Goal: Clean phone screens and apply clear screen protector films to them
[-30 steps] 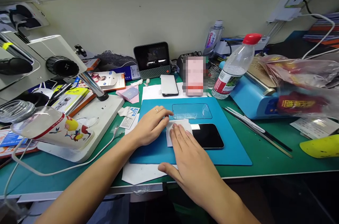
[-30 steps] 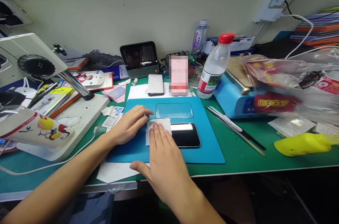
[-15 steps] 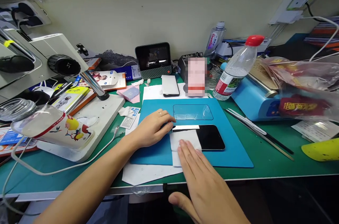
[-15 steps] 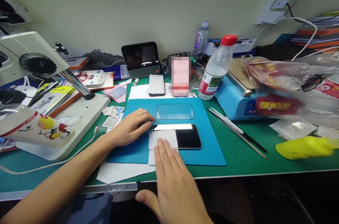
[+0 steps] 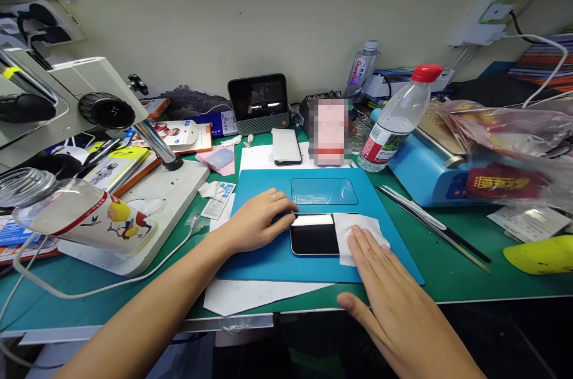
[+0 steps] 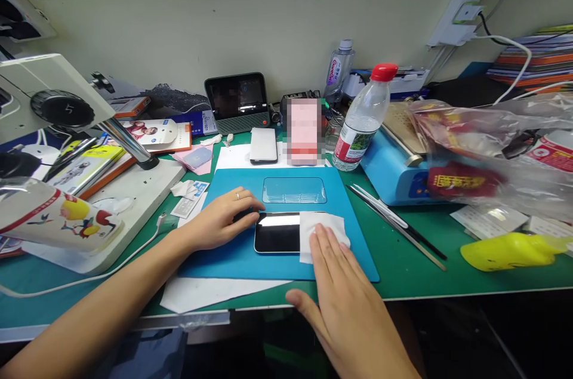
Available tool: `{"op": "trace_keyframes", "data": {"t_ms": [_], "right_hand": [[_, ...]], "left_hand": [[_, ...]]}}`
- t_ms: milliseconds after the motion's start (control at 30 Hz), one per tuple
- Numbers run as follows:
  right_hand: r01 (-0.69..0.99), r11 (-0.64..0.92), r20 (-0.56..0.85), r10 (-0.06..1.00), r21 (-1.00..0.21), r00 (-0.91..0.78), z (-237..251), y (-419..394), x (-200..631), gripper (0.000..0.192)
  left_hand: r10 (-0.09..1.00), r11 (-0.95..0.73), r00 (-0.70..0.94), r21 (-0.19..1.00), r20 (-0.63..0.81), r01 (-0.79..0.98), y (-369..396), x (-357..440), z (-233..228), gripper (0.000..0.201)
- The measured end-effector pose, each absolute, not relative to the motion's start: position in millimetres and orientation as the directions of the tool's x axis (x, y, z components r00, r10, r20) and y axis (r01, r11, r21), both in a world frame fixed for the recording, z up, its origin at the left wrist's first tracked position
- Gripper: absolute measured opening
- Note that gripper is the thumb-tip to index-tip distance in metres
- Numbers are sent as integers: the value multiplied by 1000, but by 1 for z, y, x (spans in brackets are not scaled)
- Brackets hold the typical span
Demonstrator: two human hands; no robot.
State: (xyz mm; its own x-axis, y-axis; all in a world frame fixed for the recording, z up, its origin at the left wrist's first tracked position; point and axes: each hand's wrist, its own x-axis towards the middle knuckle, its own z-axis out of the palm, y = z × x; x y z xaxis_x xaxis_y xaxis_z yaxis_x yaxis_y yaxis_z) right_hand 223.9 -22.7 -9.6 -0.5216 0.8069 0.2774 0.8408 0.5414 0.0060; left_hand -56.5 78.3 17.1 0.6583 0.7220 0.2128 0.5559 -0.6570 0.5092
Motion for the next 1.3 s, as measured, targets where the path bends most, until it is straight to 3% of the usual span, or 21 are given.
{"op": "trace_keyframes", "data": {"t_ms": [167, 367, 867, 1067, 1300], "right_hand": [[886, 464, 234, 861, 1, -451, -14, 0, 218, 84], [905, 425, 243, 880, -19, -409, -12, 14, 186, 95], [799, 541, 93, 838, -261, -537, 5, -7, 121, 94], [767, 621, 126, 784, -160, -608, 3, -23, 145, 91], [795, 606, 257, 771, -18, -582, -8, -36, 197, 84]], "left_hand": [[732, -647, 652, 505, 198, 572, 79, -56, 16, 21], [758, -628, 608, 521, 238, 579, 79, -54, 13, 25], [763, -624, 588, 540, 267, 565, 83, -58, 10, 23], [749, -636, 613, 529, 250, 562, 82, -59, 10, 23], [714, -675, 653, 497, 254, 545, 82, -59, 11, 24]]}}
